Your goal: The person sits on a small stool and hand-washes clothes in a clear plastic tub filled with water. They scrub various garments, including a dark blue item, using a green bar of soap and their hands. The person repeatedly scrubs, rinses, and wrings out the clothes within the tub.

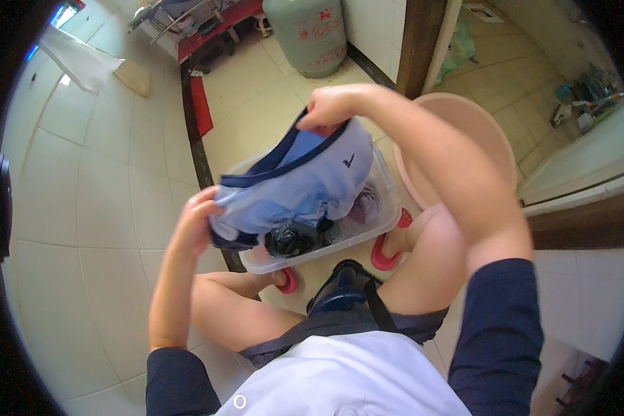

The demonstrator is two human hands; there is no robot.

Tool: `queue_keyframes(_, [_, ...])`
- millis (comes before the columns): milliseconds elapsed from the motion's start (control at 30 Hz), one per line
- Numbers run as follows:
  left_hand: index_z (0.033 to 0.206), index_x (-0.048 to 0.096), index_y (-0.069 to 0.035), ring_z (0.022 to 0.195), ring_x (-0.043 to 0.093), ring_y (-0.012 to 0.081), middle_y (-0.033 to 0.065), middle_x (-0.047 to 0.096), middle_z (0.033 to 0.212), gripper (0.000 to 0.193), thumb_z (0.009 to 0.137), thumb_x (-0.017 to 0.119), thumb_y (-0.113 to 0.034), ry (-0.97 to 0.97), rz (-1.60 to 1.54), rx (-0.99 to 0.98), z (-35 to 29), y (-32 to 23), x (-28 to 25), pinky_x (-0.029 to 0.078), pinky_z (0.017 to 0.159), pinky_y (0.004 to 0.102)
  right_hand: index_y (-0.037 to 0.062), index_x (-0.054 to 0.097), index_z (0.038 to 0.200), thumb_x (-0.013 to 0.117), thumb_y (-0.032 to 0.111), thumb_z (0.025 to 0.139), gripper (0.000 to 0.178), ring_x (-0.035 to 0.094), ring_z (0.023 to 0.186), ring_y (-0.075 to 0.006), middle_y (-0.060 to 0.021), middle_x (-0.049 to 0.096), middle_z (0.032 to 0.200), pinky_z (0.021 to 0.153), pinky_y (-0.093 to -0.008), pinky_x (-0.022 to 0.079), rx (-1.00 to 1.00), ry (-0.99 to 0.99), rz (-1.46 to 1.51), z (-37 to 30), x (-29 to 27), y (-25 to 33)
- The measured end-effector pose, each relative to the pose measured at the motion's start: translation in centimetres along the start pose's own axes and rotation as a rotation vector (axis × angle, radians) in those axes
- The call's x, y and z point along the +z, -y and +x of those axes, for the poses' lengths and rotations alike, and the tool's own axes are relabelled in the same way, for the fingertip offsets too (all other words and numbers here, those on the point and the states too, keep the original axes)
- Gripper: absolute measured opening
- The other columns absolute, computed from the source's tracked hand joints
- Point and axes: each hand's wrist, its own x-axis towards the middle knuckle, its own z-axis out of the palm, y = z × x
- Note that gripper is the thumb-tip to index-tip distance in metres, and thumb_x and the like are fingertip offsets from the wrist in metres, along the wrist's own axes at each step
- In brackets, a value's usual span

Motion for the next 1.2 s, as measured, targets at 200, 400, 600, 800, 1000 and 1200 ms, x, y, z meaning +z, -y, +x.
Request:
queue_keyframes(200, [0.101,0.060,-0.007,0.086,0.061,0.0229,0.0076,0.065,0.091,0.030,0.085,0.054,-0.031,-0.363,-0.513,-0.322,9.0,14.1,2.2,0.048,0.080,0.0353,0.0094,0.066,0.077,0.058,0.028,0.079,0.021,0.063,0.076,-0.0327,-0.0141,0.065,0.078,0.066,-0.0427,0.051,-0.082,-0.613,-0.130,8.5,14.7,-2.3])
queue_keyframes(400, [0.110,0.054,-0.014,0.072,0.060,0.0167,0.0047,0.062,0.092,0.039,0.093,0.038,-0.046,-0.302,-0.439,-0.470,7.9,19.6,0.8,0.049,0.061,0.0293,0.0000,0.058,0.079,0.062,0.044,0.076,0.045,0.060,0.072,-0.0367,-0.0186,0.062,0.076,0.063,-0.0428,0.048,0.111,-0.570,0.504,7.3,27.2,-1.2])
queue_keyframes(600, [0.102,0.061,-0.001,0.073,0.061,0.0176,0.0115,0.064,0.087,0.049,0.092,0.041,-0.045,-0.392,-0.041,-0.351,9.3,21.3,-2.7,0.049,0.064,0.0285,0.0022,0.054,0.086,0.056,0.019,0.084,0.017,0.059,0.069,-0.0354,-0.0180,0.060,0.074,0.060,-0.0410,0.046,0.062,-0.630,0.863,4.4,26.8,2.2])
queue_keyframes(800, [0.134,0.027,0.008,0.129,0.032,0.0334,0.0200,0.035,0.139,0.072,0.092,0.029,-0.051,0.094,-1.144,-0.331,17.0,27.5,-1.3,0.016,0.111,0.0383,0.0027,0.050,0.087,0.055,0.016,0.085,0.015,0.057,0.074,-0.0379,-0.0168,0.057,0.078,0.062,-0.0427,0.045,-0.113,-0.648,0.910,1.7,27.3,6.5])
queue_keyframes(1000, [0.140,0.021,-0.001,0.137,0.016,0.0222,0.0124,0.021,0.147,0.064,0.094,0.031,-0.044,0.792,-1.493,0.518,14.5,27.8,2.4,0.013,0.111,0.0356,0.0035,0.051,0.088,0.056,0.016,0.084,0.014,0.057,0.076,-0.0366,-0.0142,0.057,0.082,0.063,-0.0419,0.045,-0.051,-0.787,0.737,2.7,26.3,5.5])
queue_keyframes(1200, [0.141,0.025,-0.008,0.129,0.028,0.0126,0.0032,0.024,0.145,0.061,0.092,0.042,-0.039,0.415,-0.827,0.413,10.9,25.7,-0.4,0.019,0.108,0.0331,0.0018,0.053,0.084,0.057,0.013,0.082,0.013,0.057,0.073,-0.0376,-0.0158,0.058,0.080,0.062,-0.0410,0.046,-0.204,-0.655,0.876,2.2,25.3,6.6])
